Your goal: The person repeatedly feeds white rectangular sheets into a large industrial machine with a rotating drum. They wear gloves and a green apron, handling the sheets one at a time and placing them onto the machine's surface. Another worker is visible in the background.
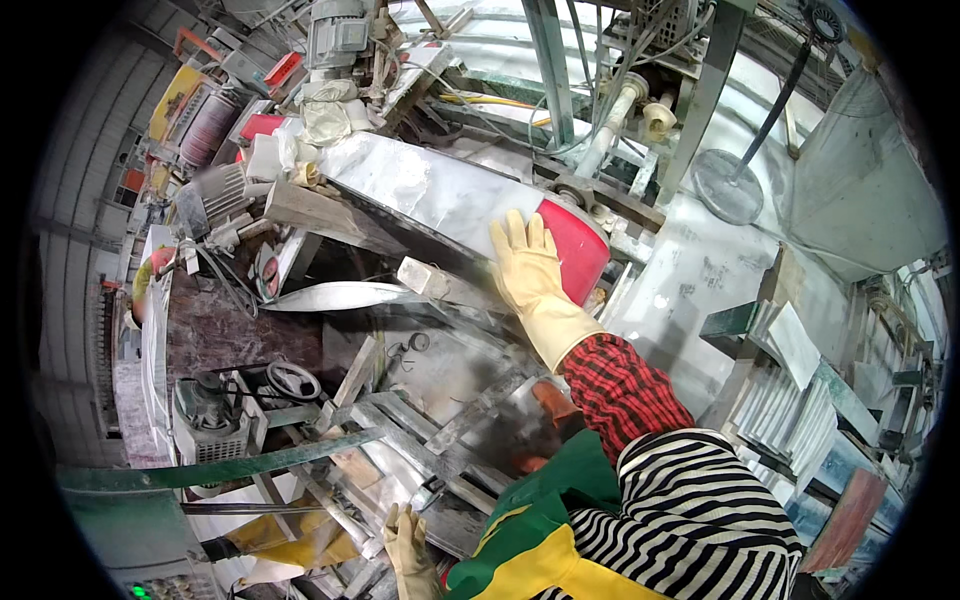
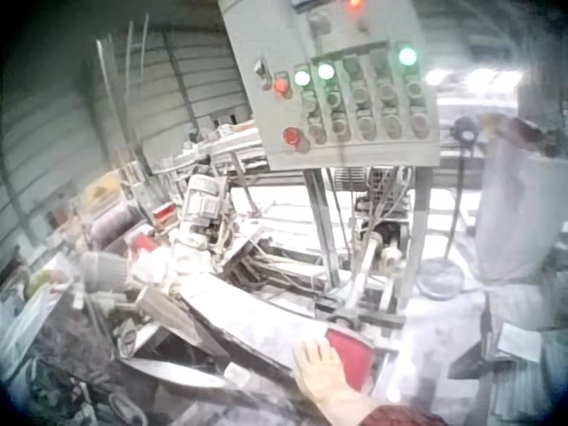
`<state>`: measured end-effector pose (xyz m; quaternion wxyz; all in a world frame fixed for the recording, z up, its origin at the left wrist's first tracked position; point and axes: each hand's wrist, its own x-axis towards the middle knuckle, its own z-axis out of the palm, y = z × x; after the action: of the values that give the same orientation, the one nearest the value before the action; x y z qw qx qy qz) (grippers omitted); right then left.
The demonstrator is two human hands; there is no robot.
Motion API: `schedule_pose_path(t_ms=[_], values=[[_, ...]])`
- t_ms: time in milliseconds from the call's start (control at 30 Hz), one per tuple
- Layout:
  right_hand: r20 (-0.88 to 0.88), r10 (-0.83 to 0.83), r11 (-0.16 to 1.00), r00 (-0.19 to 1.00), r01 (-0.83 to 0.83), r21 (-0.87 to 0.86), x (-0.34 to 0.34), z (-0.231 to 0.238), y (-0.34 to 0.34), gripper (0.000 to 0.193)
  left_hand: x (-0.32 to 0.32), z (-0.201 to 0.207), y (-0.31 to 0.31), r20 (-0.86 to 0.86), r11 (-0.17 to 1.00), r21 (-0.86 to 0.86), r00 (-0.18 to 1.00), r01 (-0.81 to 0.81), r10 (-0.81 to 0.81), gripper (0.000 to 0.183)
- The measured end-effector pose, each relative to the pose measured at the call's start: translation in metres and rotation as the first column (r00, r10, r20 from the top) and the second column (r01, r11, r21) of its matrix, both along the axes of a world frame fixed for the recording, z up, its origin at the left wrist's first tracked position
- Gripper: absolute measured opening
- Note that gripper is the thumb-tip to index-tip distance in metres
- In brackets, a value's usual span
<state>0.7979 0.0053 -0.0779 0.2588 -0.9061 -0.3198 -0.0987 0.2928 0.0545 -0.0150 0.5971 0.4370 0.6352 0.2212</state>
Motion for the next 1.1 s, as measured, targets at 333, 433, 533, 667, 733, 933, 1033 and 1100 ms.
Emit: schedule_pose_path(t_ms=[333,433,533,667,733,933,1033,1100], values=[[-0.036,0.072,0.983,0.997,-0.064,0.174,-0.012,0.028,-0.007,0.063,-0.082,-0.009,0.011,0.052,0.954,0.093,0.958,-0.286,0.282,0.061],[-0.025,-0.115,0.986,0.993,0.117,0.122,0.005,-0.036,-0.019,0.070,-0.146,0.002,0.015,-0.052,0.855,0.406,0.926,-0.324,0.375,0.057],[-0.125,-0.145,0.984,0.981,0.130,-0.123,0.003,-0.018,-0.002,0.069,-0.223,0.017,0.001,-0.379,0.714,0.676,0.745,-0.182,0.549,0.055],[-0.350,-0.160,0.983,0.923,0.116,-0.144,-0.008,0.015,0.012,0.061,-0.317,0.025,-0.021,-0.769,0.762,0.639,0.092,0.109,0.632,0.056],[-0.362,-0.157,0.988,0.919,0.145,-0.061,-0.034,0.025,0.013,0.058,-0.348,0.019,-0.028,-0.804,0.826,0.547,-0.188,0.137,0.564,0.058],[-0.315,0.316,0.938,0.895,-0.244,0.245,-0.134,-0.033,-0.016,0.055,-0.396,-0.029,-0.037,-0.677,0.662,0.715,-0.015,0.224,0.736,0.071],[-0.542,0.299,0.954,0.785,-0.238,0.182,-0.176,-0.057,-0.034,0.053,-0.396,-0.036,-0.043,-0.648,0.649,0.716,-0.100,0.257,0.755,0.066],[-0.558,0.294,0.956,0.776,-0.254,0.149,-0.194,-0.076,-0.047,0.054,-0.382,-0.024,-0.046,-0.662,0.683,0.688,-0.173,0.248,0.729,0.057]])
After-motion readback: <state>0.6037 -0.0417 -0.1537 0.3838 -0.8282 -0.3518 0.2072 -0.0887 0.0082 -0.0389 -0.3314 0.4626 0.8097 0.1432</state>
